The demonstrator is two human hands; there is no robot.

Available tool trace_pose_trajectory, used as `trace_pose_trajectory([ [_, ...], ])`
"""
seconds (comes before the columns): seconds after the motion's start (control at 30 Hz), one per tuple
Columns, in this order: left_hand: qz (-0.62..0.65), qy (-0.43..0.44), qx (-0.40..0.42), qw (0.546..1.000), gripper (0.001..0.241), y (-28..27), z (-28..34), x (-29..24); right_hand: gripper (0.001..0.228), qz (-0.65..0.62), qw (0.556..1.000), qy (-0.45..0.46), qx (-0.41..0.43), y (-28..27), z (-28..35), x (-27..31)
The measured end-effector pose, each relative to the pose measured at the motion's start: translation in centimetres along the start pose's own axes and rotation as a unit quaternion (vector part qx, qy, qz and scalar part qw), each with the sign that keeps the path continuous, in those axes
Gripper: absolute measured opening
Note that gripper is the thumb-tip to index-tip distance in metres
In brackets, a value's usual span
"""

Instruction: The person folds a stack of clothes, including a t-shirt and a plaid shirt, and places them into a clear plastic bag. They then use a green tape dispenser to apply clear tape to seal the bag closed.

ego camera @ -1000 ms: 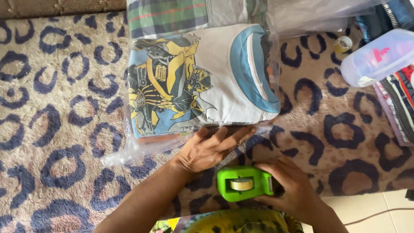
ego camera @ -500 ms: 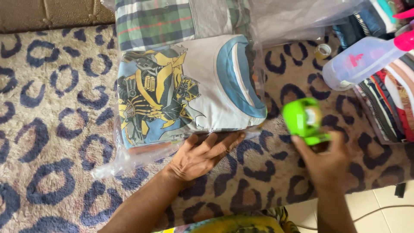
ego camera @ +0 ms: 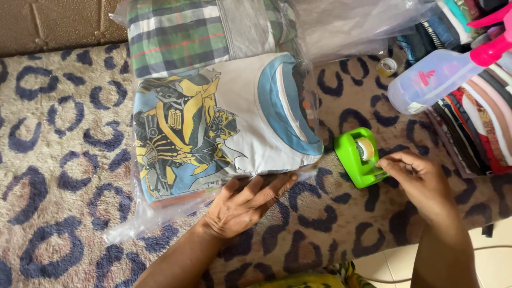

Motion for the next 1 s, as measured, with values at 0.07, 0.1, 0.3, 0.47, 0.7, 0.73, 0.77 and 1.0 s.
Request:
trace_pose_trajectory([
  [0.07,0.003,-0.001,0.0,1.0,0.053,0.0,0.1,0.1,0.013,-0.031,0.999,0.002,0.022,0.3,-0.6,-0.9],
  [0.1,0.006,-0.001,-0.001,1.0,0.052,0.1,0.2,0.0,0.012,-0.071,0.997,0.006,0.029,0.5,-0.7,-0.9],
  [0.3,0.012,-0.002,-0.01,1.0,0.055,0.3,0.3,0.1,0.012,-0.158,0.985,0.067,0.034,1.1,-0.5,-1.3],
  [0.47,0.028,0.0,0.0,1.0,0.056,0.3,0.3,0.2,0.011,-0.184,0.976,0.113,0.0,1.9,0.2,-1.0],
  [0.7,0.038,-0.004,0.003,0.999,0.054,0.5,0.2,0.3,0.008,-0.263,0.953,0.15,0.001,2.2,-0.2,-3.7],
  [0.73,0.045,-0.004,0.003,0.999,0.054,0.6,0.2,0.3,0.009,-0.301,0.945,0.126,0.011,2.2,-0.4,-4.4],
  [0.77,0.047,-0.004,0.003,0.999,0.054,0.6,0.2,0.3,0.009,-0.301,0.945,0.128,0.011,2.2,-0.1,-4.2],
  [1.0,0.03,-0.013,0.001,0.999,0.053,0.7,0.0,0.2,0.014,-0.437,0.892,0.052,0.106,2.0,2.3,-1.7],
])
Point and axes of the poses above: each hand's wrist, its own z-axis away from the middle knuckle, its own y-axis out of the palm, x = y × z, the point moved 3 cm from there along -z, towards the middle knuckle, and after that the axes turned 5 degrees about z, right-handed, at the moved point
